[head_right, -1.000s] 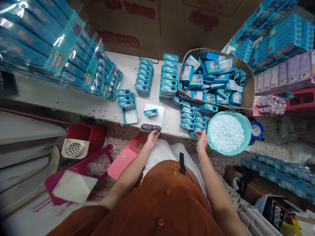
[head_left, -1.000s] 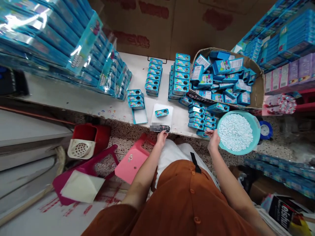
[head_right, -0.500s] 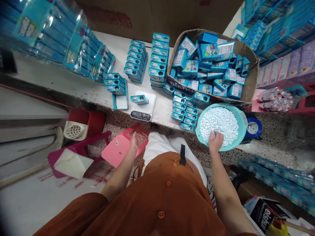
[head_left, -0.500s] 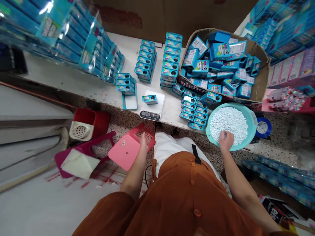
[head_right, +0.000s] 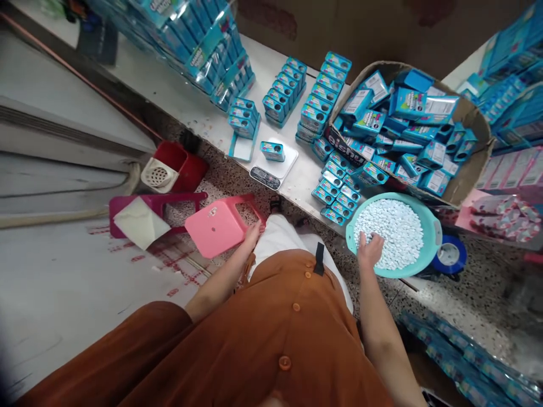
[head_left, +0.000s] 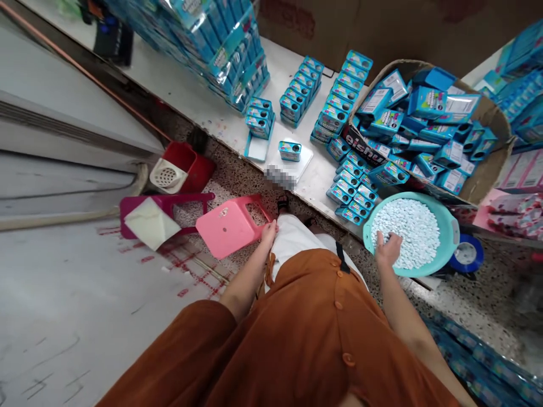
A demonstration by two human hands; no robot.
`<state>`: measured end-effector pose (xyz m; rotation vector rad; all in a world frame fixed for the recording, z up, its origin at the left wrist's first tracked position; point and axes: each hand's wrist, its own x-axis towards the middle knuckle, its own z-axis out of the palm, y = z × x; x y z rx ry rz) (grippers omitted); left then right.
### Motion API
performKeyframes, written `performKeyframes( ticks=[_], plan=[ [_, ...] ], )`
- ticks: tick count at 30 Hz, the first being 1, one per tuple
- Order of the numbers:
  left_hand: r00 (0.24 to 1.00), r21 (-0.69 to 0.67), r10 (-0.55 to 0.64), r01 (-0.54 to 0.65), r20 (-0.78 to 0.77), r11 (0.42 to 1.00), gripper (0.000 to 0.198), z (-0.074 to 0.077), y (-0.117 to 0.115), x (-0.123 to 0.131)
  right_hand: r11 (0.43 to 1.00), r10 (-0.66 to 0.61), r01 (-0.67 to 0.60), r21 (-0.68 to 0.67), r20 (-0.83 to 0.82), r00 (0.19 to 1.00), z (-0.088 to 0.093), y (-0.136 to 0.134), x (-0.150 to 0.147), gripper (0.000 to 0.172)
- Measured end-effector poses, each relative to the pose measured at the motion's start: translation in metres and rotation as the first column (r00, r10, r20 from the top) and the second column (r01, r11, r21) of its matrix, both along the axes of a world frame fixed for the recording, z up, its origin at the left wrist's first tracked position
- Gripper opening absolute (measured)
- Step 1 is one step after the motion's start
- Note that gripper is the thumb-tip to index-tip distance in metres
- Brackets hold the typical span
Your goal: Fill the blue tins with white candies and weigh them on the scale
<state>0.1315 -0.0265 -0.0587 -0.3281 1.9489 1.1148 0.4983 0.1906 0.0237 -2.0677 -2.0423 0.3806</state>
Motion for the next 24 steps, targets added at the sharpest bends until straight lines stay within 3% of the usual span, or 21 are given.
performKeyframes(
  ticks=[9,13,15,17,20,22,24],
  plan=[
    [0.999,-0.019,0.033,-0.032,0.021,0.999,0.034,0.025,-0.002,-0.014,0.988,-0.151,0.150,-0.037,-0.032,0.988,0.012,0.015,0.002,0.048],
    [1.000,-0.021,0.013,-0.013,0.026,1.000,0.034,0.031,-0.004,-0.018,0.970,-0.235,0.243,0.011,-0.217,0.947,0.026,0.020,-0.005,0.049],
    [1.000,-0.008,-0.006,0.006,0.025,1.000,0.035,0.033,-0.003,-0.019,0.925,-0.360,0.375,-0.054,-0.437,0.824,0.034,0.023,-0.010,0.049],
    [0.999,0.008,-0.031,0.030,0.024,1.000,0.038,0.034,-0.002,-0.021,0.862,-0.489,0.433,-0.263,-0.656,0.575,0.042,0.026,-0.012,0.045],
    [0.997,0.032,-0.071,0.070,0.018,0.997,0.043,0.035,0.001,-0.026,0.816,-0.568,0.256,-0.519,-0.801,0.188,0.053,0.030,-0.013,0.036],
    [0.996,0.041,-0.092,0.092,0.003,0.995,0.045,0.036,0.004,-0.032,0.826,-0.554,0.149,-0.544,-0.832,0.029,0.060,0.031,-0.015,0.028],
    [0.994,0.043,-0.107,0.108,-0.019,0.993,0.046,0.037,0.008,-0.041,0.839,-0.530,0.102,-0.535,-0.845,-0.073,0.067,0.031,-0.022,0.019]
  ],
)
